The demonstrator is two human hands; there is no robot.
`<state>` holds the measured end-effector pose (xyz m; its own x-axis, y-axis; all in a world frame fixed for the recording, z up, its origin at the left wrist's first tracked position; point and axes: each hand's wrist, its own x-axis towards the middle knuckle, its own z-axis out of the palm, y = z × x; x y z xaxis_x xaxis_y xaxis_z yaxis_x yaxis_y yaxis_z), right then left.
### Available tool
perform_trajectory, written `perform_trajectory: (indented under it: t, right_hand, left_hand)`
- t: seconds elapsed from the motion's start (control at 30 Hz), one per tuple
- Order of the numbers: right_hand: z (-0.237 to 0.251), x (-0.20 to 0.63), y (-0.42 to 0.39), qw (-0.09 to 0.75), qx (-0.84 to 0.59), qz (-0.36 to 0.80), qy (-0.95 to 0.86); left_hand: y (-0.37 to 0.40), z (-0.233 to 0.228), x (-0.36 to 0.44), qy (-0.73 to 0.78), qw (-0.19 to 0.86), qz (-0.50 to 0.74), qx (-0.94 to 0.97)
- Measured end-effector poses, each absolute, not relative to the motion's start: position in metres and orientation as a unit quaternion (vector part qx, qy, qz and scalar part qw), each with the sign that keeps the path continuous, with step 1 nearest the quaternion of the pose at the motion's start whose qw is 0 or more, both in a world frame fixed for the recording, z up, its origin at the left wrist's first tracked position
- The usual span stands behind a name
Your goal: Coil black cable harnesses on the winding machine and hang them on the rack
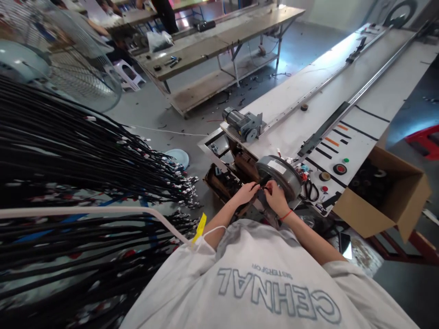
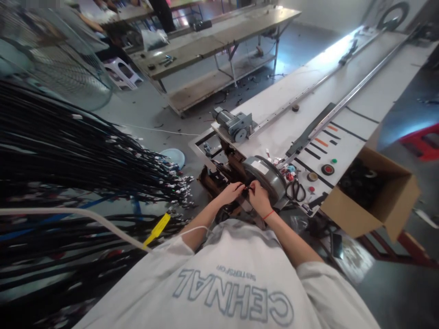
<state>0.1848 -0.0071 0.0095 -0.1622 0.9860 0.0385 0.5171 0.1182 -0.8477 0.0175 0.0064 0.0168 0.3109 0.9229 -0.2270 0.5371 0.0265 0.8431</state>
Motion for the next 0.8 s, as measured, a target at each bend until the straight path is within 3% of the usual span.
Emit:
perform_trajectory:
  t: [0.1,0.37,0.6,0.7,0.8]
  right_hand:
    - [0.017,0.178,0.008,0.34,-0.526,0.349,-0.696]
    - [0.02,0.187,0.022,0.248,-0.427,0.258,-0.83]
    - [0.03,0.171,0.023,0.168,-0.468,0.274,-0.823]
    - [0.058,0.181,0.009,0.242,-0.427,0.306,-0.816]
    - [0.092,0.222,-0.008,0.358,-0.39,0.338,-0.778]
  left_hand:
    - [-0.002,0.009,0.023,0.543,0.452,0.211,0.676]
    - [-0.005,-0.005,0.028,0.539,0.534,0.205,0.619]
    - [-0.028,0.004,0.019,0.548,0.441,0.208,0.68]
    - [-0.022,0.004,0.034,0.568,0.328,0.251,0.712]
    - [0.004,0.004,0.065,0.553,0.217,0.196,0.78]
